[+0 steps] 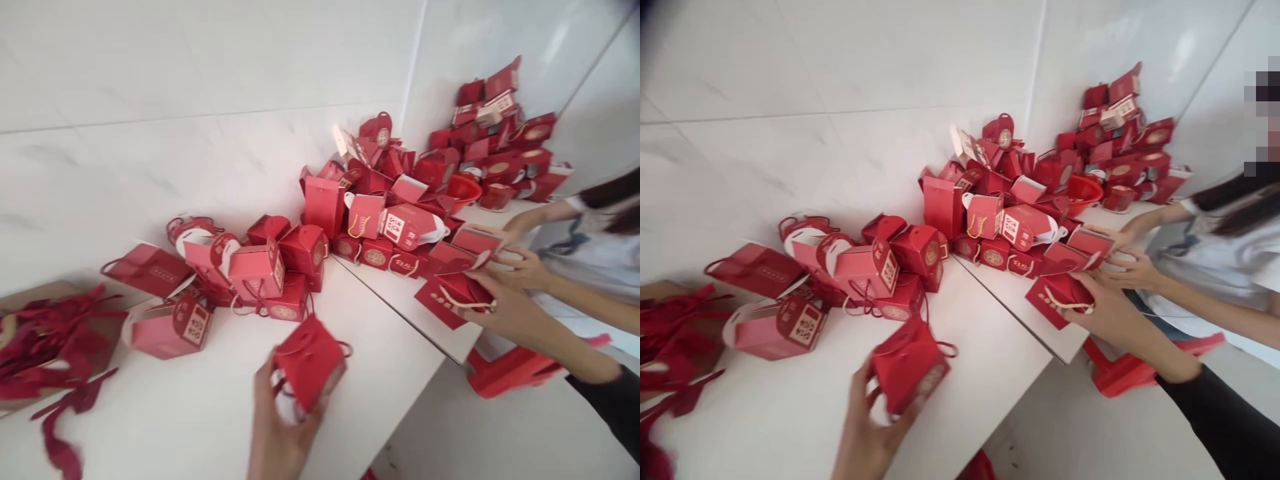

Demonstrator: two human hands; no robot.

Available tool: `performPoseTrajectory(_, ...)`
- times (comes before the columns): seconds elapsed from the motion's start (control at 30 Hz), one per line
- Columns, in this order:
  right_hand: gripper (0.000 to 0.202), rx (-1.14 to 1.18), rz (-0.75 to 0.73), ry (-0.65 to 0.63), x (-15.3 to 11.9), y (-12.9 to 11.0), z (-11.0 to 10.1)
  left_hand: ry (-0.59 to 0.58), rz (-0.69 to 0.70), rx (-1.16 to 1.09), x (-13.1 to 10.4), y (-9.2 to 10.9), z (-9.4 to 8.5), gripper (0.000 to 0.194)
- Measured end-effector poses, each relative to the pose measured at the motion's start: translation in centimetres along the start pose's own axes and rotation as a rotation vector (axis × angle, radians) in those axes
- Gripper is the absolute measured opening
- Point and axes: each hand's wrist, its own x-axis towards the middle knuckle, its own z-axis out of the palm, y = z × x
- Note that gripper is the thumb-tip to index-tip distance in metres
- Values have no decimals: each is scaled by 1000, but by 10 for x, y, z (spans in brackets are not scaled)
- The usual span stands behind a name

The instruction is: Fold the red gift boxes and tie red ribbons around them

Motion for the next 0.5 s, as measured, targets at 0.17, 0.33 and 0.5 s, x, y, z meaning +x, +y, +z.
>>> performPoseTrajectory(0.17, 61, 42, -235, -262, 32, -86, 73, 408, 18, 240, 46, -16, -86, 68)
performPoseTrajectory(0.33, 61, -29, -248, -201, 69, -150, 136, 492, 0, 289, 88, -29, -94, 61)
performPoseTrajectory(0.5, 52, -159, -163, 14, 87, -128, 99, 512, -10, 349, 78, -68, -89, 62)
